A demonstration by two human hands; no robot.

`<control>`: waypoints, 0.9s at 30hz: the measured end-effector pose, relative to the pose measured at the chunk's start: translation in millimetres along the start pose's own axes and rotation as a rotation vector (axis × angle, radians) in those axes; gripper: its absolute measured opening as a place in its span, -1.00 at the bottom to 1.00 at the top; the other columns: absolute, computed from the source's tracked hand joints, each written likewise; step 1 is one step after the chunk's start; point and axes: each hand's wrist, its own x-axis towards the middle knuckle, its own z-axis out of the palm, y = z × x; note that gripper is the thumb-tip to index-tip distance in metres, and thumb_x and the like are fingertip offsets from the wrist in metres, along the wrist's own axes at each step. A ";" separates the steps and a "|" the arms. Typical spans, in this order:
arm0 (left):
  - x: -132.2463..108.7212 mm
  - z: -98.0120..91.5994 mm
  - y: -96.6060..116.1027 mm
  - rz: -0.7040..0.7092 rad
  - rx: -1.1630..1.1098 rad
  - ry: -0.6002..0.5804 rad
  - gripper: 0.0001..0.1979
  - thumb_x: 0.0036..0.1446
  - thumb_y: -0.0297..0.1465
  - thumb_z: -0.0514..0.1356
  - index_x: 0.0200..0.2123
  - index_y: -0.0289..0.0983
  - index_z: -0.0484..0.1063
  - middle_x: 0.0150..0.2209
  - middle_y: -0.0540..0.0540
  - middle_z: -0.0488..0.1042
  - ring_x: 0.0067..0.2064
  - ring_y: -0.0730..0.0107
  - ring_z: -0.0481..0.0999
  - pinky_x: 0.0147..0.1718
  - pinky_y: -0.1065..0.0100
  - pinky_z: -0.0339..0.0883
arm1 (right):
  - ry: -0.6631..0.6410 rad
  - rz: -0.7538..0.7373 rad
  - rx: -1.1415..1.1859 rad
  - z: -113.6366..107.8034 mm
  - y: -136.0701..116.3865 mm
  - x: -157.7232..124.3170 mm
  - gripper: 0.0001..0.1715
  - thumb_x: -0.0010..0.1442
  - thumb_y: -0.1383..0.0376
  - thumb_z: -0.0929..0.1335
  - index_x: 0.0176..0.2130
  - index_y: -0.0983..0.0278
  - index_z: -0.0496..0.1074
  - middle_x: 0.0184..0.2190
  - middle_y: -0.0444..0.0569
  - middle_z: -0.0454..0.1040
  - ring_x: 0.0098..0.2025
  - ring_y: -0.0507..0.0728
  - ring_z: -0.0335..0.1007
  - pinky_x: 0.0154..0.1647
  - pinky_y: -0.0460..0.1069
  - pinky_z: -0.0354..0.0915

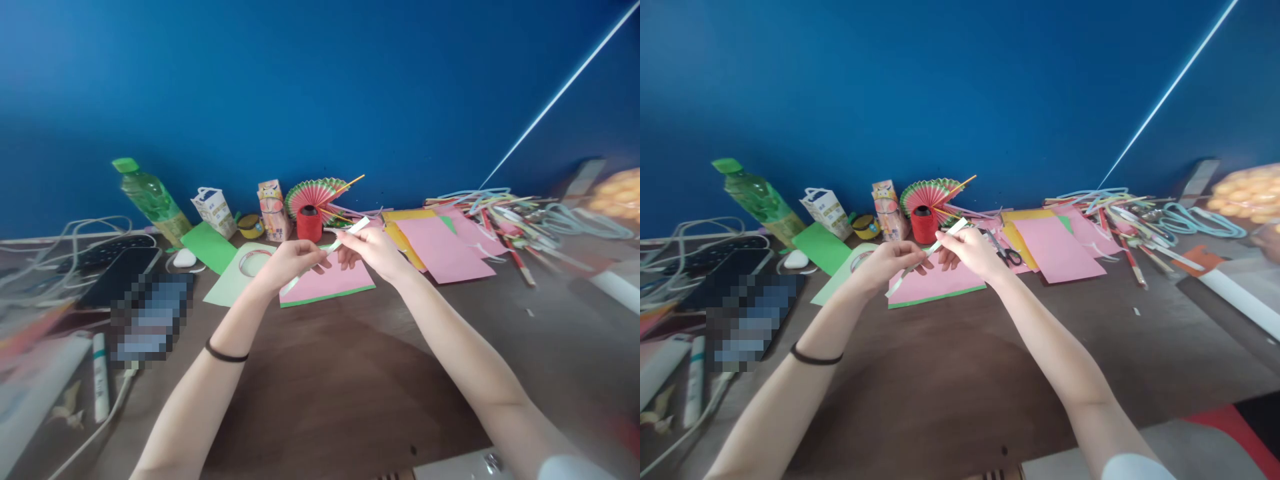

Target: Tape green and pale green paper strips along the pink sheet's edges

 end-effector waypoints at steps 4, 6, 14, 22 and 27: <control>0.5 1.5 -1.3 0.000 -0.004 0.027 -0.73 -0.03 -0.20 0.20 -0.51 -0.32 0.40 -0.43 -0.10 0.54 -0.42 0.42 0.49 -0.36 0.39 0.28 | -0.017 0.007 0.019 0.3 0.7 0.3 -0.50 0.09 0.00 0.29 -0.58 0.37 0.42 -0.65 -0.03 0.44 -0.60 0.00 0.39 -0.60 -0.13 0.27; 0.4 2.1 -0.7 -0.008 -0.005 0.040 -0.72 -0.04 -0.20 0.21 -0.53 -0.32 0.40 -0.45 -0.10 0.54 -0.42 0.42 0.49 -0.35 0.38 0.28 | -0.017 0.009 0.027 0.7 -0.1 0.0 -0.50 0.09 0.01 0.30 -0.58 0.37 0.42 -0.65 -0.04 0.44 -0.60 0.00 0.39 -0.60 -0.13 0.26; -1.8 2.5 2.4 -0.014 0.013 0.061 -0.72 -0.03 -0.20 0.21 -0.53 -0.33 0.41 -0.44 -0.11 0.55 -0.42 0.43 0.49 -0.34 0.39 0.30 | -0.013 -0.001 0.029 0.4 -2.5 -1.9 -0.49 0.07 0.00 0.31 -0.61 0.36 0.40 -0.67 -0.04 0.43 -0.60 0.00 0.38 -0.59 -0.12 0.27; -1.2 3.1 2.8 -0.024 0.023 0.067 -0.72 -0.04 -0.21 0.21 -0.54 -0.33 0.41 -0.44 -0.12 0.55 -0.42 0.43 0.48 -0.34 0.38 0.31 | -0.015 0.003 0.015 0.6 -1.6 -1.0 -0.48 0.06 -0.02 0.30 -0.59 0.36 0.42 -0.65 -0.03 0.44 -0.59 0.00 0.38 -0.57 -0.11 0.28; -1.1 3.9 0.9 -0.022 0.037 0.081 -0.72 -0.03 -0.20 0.20 -0.56 -0.32 0.40 -0.47 -0.10 0.54 -0.43 0.45 0.48 -0.34 0.40 0.30 | -0.027 0.001 0.018 1.7 -2.4 -2.0 -0.50 0.07 0.00 0.31 -0.58 0.36 0.42 -0.64 -0.04 0.44 -0.59 0.00 0.38 -0.57 -0.11 0.27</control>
